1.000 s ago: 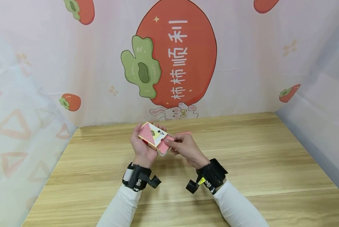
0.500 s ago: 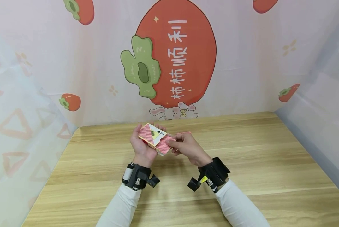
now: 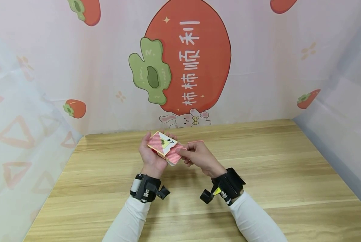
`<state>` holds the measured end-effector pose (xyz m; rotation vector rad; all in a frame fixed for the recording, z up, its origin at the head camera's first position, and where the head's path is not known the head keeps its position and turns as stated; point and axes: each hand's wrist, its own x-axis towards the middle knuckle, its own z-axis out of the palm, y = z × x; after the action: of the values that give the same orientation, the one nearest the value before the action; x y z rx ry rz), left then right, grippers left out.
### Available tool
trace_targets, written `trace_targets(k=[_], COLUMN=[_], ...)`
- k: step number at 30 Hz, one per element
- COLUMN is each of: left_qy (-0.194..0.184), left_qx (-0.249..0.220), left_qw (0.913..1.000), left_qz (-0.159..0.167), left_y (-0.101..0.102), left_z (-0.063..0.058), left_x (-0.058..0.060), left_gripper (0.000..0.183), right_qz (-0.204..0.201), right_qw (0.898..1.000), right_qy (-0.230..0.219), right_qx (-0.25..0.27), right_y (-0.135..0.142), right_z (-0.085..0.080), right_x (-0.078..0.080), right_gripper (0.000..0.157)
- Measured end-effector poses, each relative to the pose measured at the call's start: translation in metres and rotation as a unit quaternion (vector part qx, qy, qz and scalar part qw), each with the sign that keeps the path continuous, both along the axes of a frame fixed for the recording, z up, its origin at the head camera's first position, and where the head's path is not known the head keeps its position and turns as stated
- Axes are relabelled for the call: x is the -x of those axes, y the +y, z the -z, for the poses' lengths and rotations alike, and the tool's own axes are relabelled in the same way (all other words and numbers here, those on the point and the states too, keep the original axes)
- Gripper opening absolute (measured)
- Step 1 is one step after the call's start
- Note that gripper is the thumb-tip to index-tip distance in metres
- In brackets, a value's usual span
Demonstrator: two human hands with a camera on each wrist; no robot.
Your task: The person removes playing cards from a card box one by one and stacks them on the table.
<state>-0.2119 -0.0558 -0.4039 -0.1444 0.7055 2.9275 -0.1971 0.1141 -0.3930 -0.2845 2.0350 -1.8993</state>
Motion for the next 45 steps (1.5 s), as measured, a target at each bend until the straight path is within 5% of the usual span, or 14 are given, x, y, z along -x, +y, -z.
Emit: trace_targets(k=[27,45], left_qy=[-0.04,-0.038], left_qx=[-0.049,-0.068], left_qw=[0.9979,0.9967], left_qz=[-0.014,-0.022], left_y=[-0.009,-0.02], left_z=[0.001,0.0], left_x=[0.006,0.009], left_gripper=[0.043,0.043], right_qz=[0.011,-0.002], right_qw=[0.996,0.997], right_qy=[-0.078,-0.067], right_qx=[0.047,0.042], right_y=[0.001,0.003], right_z=[-0.005,-0.006], right_x=[-0.001,-0.002], right_gripper=[0.019,0.02])
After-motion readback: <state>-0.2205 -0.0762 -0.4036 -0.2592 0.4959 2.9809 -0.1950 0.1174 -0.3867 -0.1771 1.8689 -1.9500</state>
